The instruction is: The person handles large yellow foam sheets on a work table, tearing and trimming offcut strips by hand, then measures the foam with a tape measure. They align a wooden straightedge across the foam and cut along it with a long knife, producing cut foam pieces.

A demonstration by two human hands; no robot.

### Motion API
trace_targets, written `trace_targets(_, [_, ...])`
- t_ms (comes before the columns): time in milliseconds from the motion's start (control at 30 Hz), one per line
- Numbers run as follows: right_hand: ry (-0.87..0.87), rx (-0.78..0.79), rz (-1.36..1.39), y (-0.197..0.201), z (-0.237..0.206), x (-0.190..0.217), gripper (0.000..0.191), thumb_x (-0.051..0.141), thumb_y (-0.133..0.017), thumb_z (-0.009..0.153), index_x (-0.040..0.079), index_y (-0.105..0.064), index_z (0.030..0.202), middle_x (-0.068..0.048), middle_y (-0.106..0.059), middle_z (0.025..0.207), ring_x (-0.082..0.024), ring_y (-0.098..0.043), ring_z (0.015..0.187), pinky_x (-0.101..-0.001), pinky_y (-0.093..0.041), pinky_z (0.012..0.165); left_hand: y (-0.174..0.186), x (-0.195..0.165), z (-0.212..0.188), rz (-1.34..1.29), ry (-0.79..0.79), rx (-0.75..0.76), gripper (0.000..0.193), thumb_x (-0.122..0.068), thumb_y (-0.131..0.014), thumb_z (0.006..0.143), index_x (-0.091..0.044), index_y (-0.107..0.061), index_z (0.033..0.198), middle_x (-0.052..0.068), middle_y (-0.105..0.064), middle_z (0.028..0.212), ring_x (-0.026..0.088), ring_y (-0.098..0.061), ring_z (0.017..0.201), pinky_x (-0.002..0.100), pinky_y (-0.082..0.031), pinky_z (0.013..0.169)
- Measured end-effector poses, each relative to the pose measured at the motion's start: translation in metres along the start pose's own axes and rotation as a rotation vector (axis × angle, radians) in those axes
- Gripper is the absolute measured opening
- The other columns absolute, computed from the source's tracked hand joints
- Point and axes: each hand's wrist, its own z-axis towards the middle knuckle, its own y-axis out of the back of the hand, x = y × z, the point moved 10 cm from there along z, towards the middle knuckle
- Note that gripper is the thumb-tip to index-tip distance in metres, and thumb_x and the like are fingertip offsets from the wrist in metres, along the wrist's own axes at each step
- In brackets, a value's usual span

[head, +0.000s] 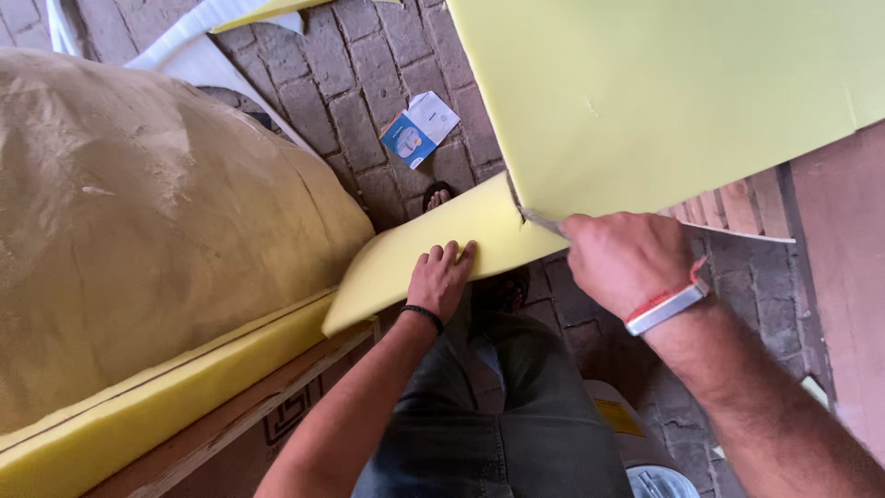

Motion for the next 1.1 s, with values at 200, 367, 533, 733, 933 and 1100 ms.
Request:
trace_targets(200, [0.071, 0.118, -0.166, -0.050, 0.040, 0.033, 0.024, 0.018, -0.061, 0.095, 0.010, -0.080, 0.106, -0.017, -0.074, 0.097, -0.029, -0.073, 0.086, -0.0458, -0.061, 0.074, 0.005, -0.007, -0.003, 0.027, 0.056, 0.009, 0.048, -0.013, -0.055, 0.094, -0.012, -0.058, 0.141, 0.009, -0.060, 0.111, 0.028, -0.059, 0.101, 0.041, -0.049, 0.085])
trace_targets(367, [-0.107, 0.088, 0.276, -0.067, -0.018, -0.018, 0.028, 0.023, -0.054, 0.101, 0.023, -0.070, 0.124, -0.012, -0.079, 0.093, -0.029, -0.079, 0.082, -0.0470, -0.057, 0.080, 0.029, -0.001, -0.019, -0.030, 0.128, 0.035, 0.040, -0.012, -0.056, 0.091, -0.020, -0.067, 0.129, 0.008, -0.064, 0.109, 0.029, -0.060, 0.104, 0.042, -0.050, 0.087])
trace_targets(533, [-0.299, 0.008, 0.603, -0.053, -0.142, -0.064, 0.032, 0.035, -0.063, 0.098, 0.034, -0.069, 0.130, -0.006, -0.079, 0.080, -0.030, -0.074, 0.069, -0.0456, -0.060, 0.065, 0.085, -0.034, -0.043, -0.036, 0.052, 0.162, 0.043, -0.007, -0.056, 0.089, -0.026, -0.071, 0.125, 0.007, -0.068, 0.111, 0.028, -0.061, 0.106, 0.043, -0.049, 0.089])
trace_targets(733, [-0.417, -0.164, 0.878, -0.060, -0.259, -0.116, 0.031, 0.029, -0.073, 0.090, 0.028, -0.075, 0.121, -0.002, -0.075, 0.073, -0.014, -0.069, 0.063, -0.0363, -0.055, 0.059, 0.139, -0.117, -0.044, -0.026, -0.109, 0.331, 0.046, -0.007, -0.059, 0.085, -0.030, -0.073, 0.123, 0.005, -0.069, 0.111, 0.029, -0.062, 0.110, 0.043, -0.049, 0.095])
trace_targets(933, [-0.602, -0.380, 1.253, -0.087, -0.378, -0.160, 0.029, 0.024, -0.070, 0.095, 0.018, -0.077, 0.122, -0.010, -0.068, 0.063, -0.017, -0.061, 0.054, -0.0371, -0.050, 0.055, 0.165, -0.234, -0.034, -0.059, -0.324, 0.464, 0.053, -0.005, -0.060, 0.081, -0.028, -0.071, 0.127, 0.006, -0.070, 0.117, 0.030, -0.061, 0.118, 0.044, -0.049, 0.100])
trace_targets(1100, [-0.825, -0.583, 1.187, -0.094, -0.462, -0.174, 0.026, 0.023, -0.068, 0.096, 0.017, -0.077, 0.120, -0.008, -0.077, 0.087, -0.015, -0.071, 0.069, -0.0310, -0.055, 0.064, 0.189, -0.333, -0.019, -0.238, -0.482, 0.537, 0.057, 0.000, -0.057, 0.085, -0.027, -0.069, 0.134, 0.009, -0.069, 0.124, 0.033, -0.064, 0.117, 0.047, -0.051, 0.099])
